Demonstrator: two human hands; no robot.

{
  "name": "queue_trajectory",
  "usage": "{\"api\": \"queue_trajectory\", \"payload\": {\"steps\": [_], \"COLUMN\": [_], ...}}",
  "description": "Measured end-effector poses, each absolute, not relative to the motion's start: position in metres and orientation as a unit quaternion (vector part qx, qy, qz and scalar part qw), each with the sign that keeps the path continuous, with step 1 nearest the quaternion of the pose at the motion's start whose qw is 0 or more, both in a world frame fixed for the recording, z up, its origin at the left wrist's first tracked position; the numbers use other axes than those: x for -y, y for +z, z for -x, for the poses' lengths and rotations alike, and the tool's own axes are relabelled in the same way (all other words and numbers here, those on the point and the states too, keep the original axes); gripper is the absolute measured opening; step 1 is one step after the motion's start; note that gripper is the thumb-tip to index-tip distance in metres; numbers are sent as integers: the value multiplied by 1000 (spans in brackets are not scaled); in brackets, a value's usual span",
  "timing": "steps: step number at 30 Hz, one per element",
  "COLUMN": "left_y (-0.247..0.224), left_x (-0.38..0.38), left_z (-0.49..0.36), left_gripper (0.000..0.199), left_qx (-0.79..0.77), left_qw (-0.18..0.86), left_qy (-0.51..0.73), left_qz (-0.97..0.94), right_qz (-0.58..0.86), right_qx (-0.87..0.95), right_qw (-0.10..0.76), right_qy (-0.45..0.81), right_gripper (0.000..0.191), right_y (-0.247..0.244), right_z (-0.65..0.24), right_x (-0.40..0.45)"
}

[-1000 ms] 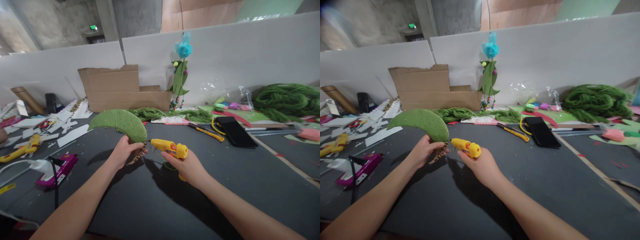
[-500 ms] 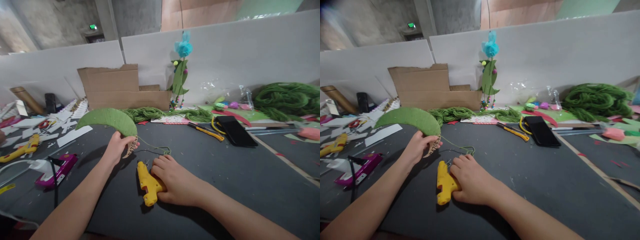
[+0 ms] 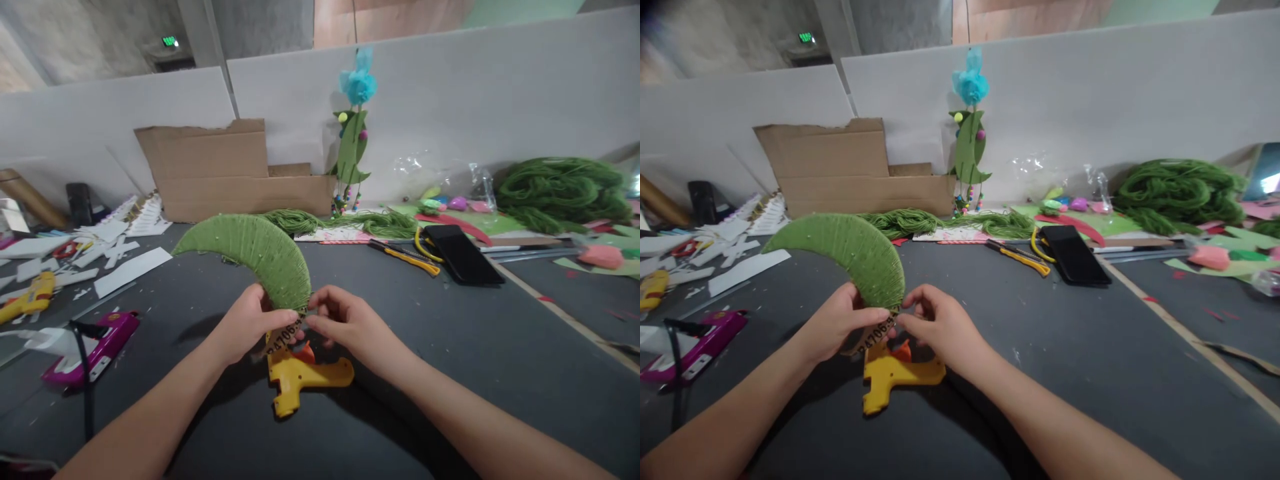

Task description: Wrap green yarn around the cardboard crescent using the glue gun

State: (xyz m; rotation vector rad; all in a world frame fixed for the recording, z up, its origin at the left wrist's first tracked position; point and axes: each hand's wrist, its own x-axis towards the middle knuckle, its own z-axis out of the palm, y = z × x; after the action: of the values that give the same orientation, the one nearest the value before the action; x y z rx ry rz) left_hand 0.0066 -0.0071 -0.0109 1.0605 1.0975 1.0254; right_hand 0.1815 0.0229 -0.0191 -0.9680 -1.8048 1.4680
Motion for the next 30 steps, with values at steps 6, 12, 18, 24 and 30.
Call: {"api": "queue_trajectory", "payload": {"steps": [6, 12, 18, 24, 30], "left_y": [-11, -12, -9, -10, -8], "left_x": [8, 9, 10, 7, 10], "left_z": [-8, -8, -7, -5, -2], "left_gripper": [22, 26, 30, 31, 20], "left_qx": [-485, -470, -448, -400, -354], "left_qw": [618, 631, 655, 701, 732], "left_qy": [432, 442, 437, 431, 406], "left_qz": [-442, -430, -424, -404, -418], "right_qz": [404, 413, 418, 411, 390], "right_qx": [716, 720, 719, 710, 710], "right_qw": [338, 345, 349, 350, 358], "right_qy": [458, 437, 431, 451, 464], "right_gripper": [11, 11, 11, 12, 13], "right_y": [-8, -10, -8, -5, -1], "right_z": [-186, -186, -185, -188, -191], "right_x": [-23, -23, -24, -23, -22]}}
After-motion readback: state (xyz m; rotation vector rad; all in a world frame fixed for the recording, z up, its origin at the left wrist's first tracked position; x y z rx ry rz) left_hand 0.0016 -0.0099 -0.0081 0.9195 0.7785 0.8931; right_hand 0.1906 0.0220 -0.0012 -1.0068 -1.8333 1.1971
